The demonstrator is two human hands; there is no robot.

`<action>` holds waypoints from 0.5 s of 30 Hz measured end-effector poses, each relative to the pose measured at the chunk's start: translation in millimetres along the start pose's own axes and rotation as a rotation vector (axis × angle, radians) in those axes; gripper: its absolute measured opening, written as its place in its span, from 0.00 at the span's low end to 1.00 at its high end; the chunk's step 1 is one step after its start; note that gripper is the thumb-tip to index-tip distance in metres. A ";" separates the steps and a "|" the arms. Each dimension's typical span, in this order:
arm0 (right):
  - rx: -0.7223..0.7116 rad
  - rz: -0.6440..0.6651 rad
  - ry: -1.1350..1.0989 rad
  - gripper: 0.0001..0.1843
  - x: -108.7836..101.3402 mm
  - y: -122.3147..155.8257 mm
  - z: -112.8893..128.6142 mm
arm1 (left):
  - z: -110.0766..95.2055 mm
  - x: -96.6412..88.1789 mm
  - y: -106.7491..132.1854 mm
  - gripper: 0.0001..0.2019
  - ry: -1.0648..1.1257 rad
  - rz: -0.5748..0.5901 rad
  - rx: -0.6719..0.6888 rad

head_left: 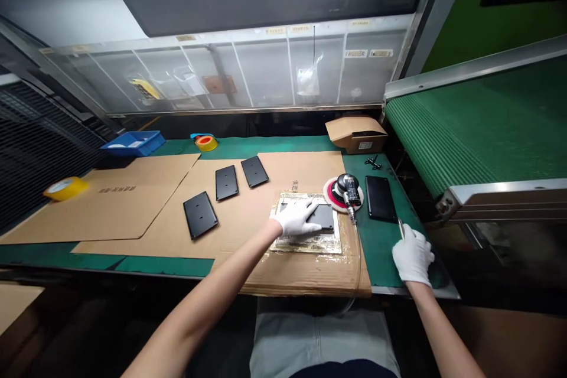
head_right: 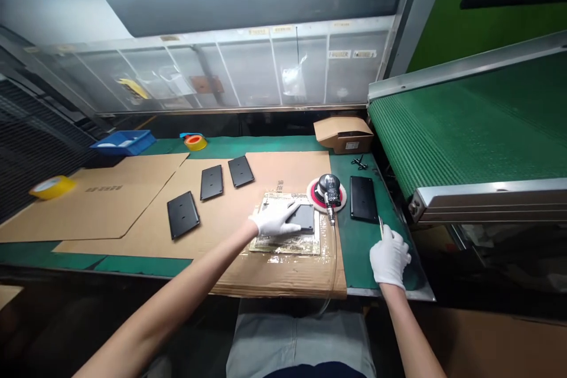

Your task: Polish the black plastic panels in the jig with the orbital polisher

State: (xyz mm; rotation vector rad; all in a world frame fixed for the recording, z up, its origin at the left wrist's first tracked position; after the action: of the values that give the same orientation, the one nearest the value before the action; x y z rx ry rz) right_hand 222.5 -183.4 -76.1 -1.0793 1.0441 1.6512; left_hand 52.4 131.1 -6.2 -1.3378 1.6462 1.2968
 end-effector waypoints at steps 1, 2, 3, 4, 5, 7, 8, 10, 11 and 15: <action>0.022 -0.019 -0.002 0.29 -3.3 1.8 0.9 | 0.6 6.5 6.5 0.41 0.004 -0.047 -0.012; 0.038 -0.051 -0.009 0.29 -9.0 3.8 5.1 | 1.5 11.8 11.4 0.41 -0.002 -0.091 -0.026; 0.032 -0.092 -0.023 0.28 -16.9 5.7 14.5 | 2.4 15.8 14.3 0.41 -0.017 -0.126 -0.039; -0.010 -0.132 -0.046 0.28 -26.3 6.9 30.8 | 2.9 18.9 15.3 0.40 -0.031 -0.146 -0.046; -0.086 -0.161 -0.078 0.29 -36.0 7.2 53.8 | 3.3 20.7 14.9 0.40 -0.041 -0.158 -0.046; -0.272 -0.136 -0.157 0.34 -51.5 3.7 113.0 | 4.3 21.6 12.1 0.39 -0.045 -0.175 -0.038; -0.338 -0.070 -0.191 0.40 -55.1 -0.9 143.9 | 5.3 21.6 10.7 0.38 -0.037 -0.182 -0.036; -0.310 0.117 -0.197 0.51 -54.0 -15.3 191.9 | 9.1 22.4 9.8 0.36 0.015 -0.206 -0.041; -0.276 0.176 -0.168 0.50 -54.0 -22.1 209.4 | 13.0 22.8 11.4 0.35 0.069 -0.235 -0.060; -0.369 0.144 -0.099 0.29 -71.7 -35.3 249.6 | 41.4 22.3 39.0 0.33 0.429 -0.477 -0.200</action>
State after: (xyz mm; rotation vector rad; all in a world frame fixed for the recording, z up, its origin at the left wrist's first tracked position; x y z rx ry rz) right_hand 221.0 44.8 52.8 -1.1628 0.7853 2.0479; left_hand 4.9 162.9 -27.7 -2.0907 1.3484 0.9461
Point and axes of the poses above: each hand's wrist, its own y-axis away from the middle knuckle, its own x-axis out of the palm, z = x × y, the point moved 8 cm from there along -y, towards the middle knuckle, and after that the axes turned 10 degrees about z, right-handed, at the moved point
